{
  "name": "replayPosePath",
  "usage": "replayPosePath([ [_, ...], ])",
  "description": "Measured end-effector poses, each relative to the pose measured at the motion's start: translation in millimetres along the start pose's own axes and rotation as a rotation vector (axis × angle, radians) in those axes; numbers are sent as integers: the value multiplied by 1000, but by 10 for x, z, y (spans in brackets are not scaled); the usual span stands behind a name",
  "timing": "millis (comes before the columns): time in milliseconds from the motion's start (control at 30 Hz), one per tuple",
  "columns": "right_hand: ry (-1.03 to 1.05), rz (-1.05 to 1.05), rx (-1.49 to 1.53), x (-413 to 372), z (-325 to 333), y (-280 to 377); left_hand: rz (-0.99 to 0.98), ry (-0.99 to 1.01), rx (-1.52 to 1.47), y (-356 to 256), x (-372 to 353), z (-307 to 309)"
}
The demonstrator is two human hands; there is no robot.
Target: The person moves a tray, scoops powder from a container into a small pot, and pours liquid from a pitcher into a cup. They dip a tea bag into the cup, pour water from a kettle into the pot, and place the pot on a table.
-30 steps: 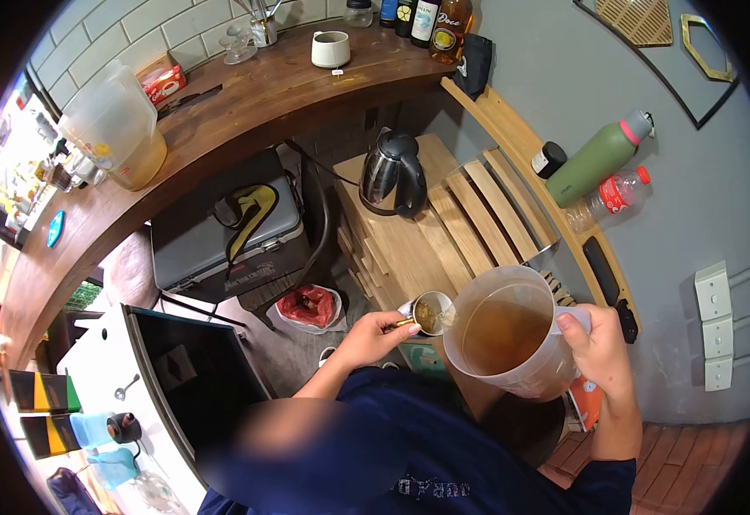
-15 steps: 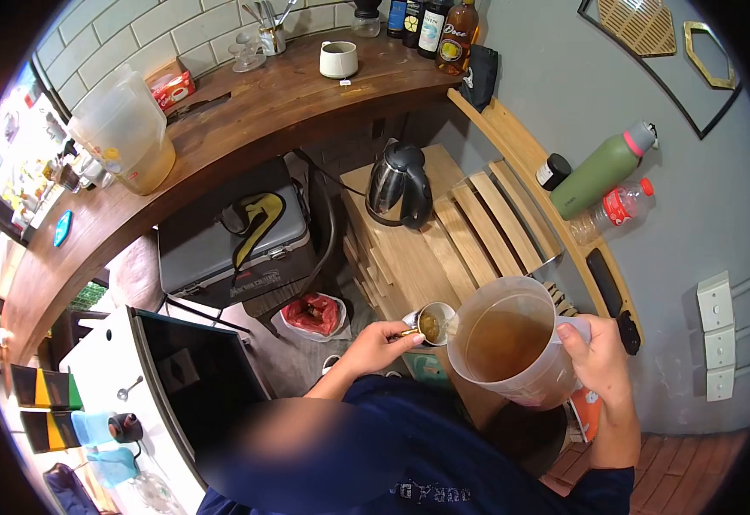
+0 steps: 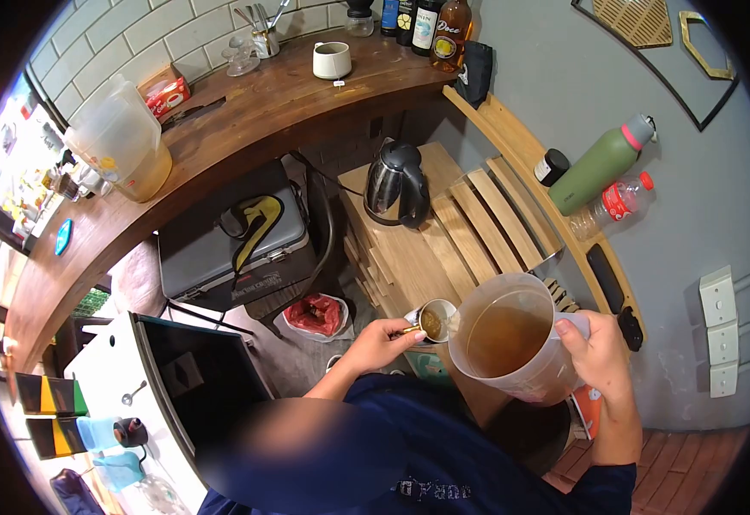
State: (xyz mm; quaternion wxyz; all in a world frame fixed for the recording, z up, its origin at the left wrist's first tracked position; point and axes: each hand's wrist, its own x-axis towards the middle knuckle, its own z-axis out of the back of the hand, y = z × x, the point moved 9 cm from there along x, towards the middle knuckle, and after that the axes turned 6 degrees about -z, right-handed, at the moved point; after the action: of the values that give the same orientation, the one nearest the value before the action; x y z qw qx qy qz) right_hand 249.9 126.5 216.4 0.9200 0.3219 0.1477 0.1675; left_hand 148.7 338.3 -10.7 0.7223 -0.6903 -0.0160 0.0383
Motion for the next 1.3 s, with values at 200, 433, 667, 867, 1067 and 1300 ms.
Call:
replayPosePath([
  [200,5,-9,-3,22,13,11,-5,2,-30,-84,30,-37],
  [433,-15,-10,30,42,22,-61,-14,-1,-49,-52,76,-26],
  [667,-5,17,89,102,-10,-178,-1,-21,-33,-104,103,-30],
  [867,9,27,82,121,-17,-231,20,-12,-45,-88,110,-52],
  [1067,14,16,93,104,-24,-210,26,-6,-40,-83,108,-60],
  [1300,26,16,96,79,-40,-206,25,-9,-44,-41,104,-71],
])
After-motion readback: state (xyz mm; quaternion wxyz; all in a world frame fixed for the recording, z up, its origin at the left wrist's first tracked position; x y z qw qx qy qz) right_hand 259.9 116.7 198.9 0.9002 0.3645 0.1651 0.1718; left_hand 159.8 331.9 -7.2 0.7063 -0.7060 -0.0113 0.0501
